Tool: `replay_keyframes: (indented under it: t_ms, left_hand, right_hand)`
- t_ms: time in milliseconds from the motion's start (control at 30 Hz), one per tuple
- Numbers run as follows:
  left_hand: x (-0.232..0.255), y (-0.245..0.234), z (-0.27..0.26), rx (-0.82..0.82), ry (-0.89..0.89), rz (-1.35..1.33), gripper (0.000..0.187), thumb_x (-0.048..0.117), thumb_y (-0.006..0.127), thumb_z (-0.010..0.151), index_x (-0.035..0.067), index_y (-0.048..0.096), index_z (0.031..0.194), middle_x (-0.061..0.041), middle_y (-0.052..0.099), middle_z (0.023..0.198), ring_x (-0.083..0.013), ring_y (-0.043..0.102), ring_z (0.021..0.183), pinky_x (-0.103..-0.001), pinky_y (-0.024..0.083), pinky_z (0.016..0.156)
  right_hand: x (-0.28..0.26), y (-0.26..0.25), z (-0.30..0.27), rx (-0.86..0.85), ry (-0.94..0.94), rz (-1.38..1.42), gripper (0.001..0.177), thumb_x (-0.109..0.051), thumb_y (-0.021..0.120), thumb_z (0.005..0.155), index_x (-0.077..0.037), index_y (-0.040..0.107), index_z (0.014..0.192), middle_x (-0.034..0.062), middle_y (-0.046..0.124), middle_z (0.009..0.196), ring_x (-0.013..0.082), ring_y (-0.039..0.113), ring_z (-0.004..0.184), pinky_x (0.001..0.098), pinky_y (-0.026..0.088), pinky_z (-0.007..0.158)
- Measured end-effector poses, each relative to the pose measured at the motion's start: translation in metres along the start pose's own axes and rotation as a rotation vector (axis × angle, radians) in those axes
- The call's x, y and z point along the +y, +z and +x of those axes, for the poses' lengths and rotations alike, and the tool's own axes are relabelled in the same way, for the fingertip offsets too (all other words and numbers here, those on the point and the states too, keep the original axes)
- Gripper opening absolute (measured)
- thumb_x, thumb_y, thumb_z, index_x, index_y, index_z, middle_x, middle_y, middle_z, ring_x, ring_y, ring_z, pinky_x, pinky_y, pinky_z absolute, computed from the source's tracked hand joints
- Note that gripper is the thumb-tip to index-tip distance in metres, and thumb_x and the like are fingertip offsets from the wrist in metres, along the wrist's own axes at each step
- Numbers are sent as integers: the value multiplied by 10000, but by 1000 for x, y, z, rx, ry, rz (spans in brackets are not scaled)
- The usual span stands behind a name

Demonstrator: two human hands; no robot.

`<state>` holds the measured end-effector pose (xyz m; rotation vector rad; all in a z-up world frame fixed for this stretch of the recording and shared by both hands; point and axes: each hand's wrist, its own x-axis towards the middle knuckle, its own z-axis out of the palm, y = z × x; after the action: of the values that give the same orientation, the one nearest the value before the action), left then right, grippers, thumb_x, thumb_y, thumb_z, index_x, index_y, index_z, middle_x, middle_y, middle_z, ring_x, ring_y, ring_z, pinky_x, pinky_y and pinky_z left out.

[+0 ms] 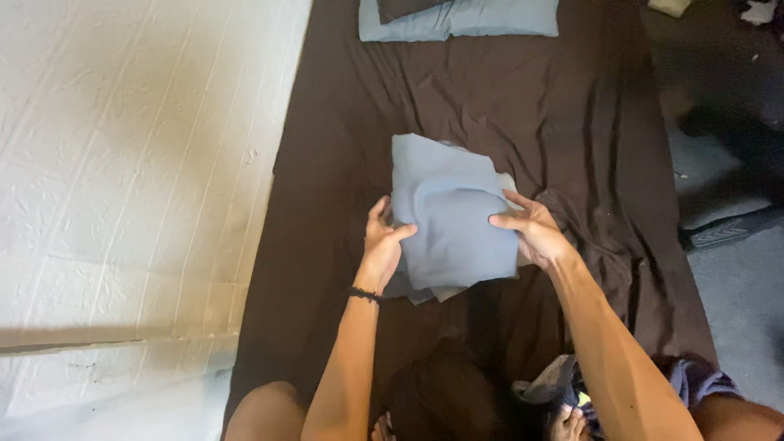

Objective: Fold several pieces of grey clothing on a bed.

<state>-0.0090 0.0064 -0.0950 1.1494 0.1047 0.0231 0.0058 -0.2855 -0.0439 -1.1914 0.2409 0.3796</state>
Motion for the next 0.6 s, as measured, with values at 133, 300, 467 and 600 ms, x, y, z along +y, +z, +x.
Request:
replay_keyframes:
  t_ms: [133, 300, 467, 600]
  left_hand:
    - [22, 10, -8, -71, -244, -51, 765, 173, 737, 881, -53, 384, 1522, -225, 505, 1530, -281, 468, 1424, -423, 348, 1190]
    - [51, 33, -21, -29, -353, 85, 719, 402, 628, 948, 23, 388, 1509, -130, 470, 1536, -237, 405, 1448, -423, 307, 1192]
    - [52, 28, -17, -71, -237, 144, 622, 208, 684, 900, -7, 497, 1453, -134, 590, 1427, -251, 499, 1374, -420, 347, 1178]
    - [56, 28, -16, -146, -64, 67, 701, -53, 688, 796, 54, 474, 1455, -69, 613, 1369, -207, 535, 1299, -399, 360, 1157]
  right_hand:
    - [-20, 19, -11, -176, -178, -125, 898, 35, 770, 788, 35, 329, 1571, 237, 470, 1557, 277, 523, 1388, 366, 463, 1137]
    - [-27, 32, -13, 33, -48, -18, 755, -130, 678, 904, -4, 342, 1569, 199, 489, 1523, 279, 544, 1356, 394, 502, 1100]
    - [-28, 25, -12, -35, -72, -85, 826, -67, 704, 872, 2, 299, 1589, 225, 535, 1489, 273, 543, 1359, 397, 453, 1128]
    - [-31, 22, -12, -98, -120, -163, 912, 76, 724, 821, 19, 255, 1600, 258, 562, 1445, 260, 581, 1300, 392, 421, 1145]
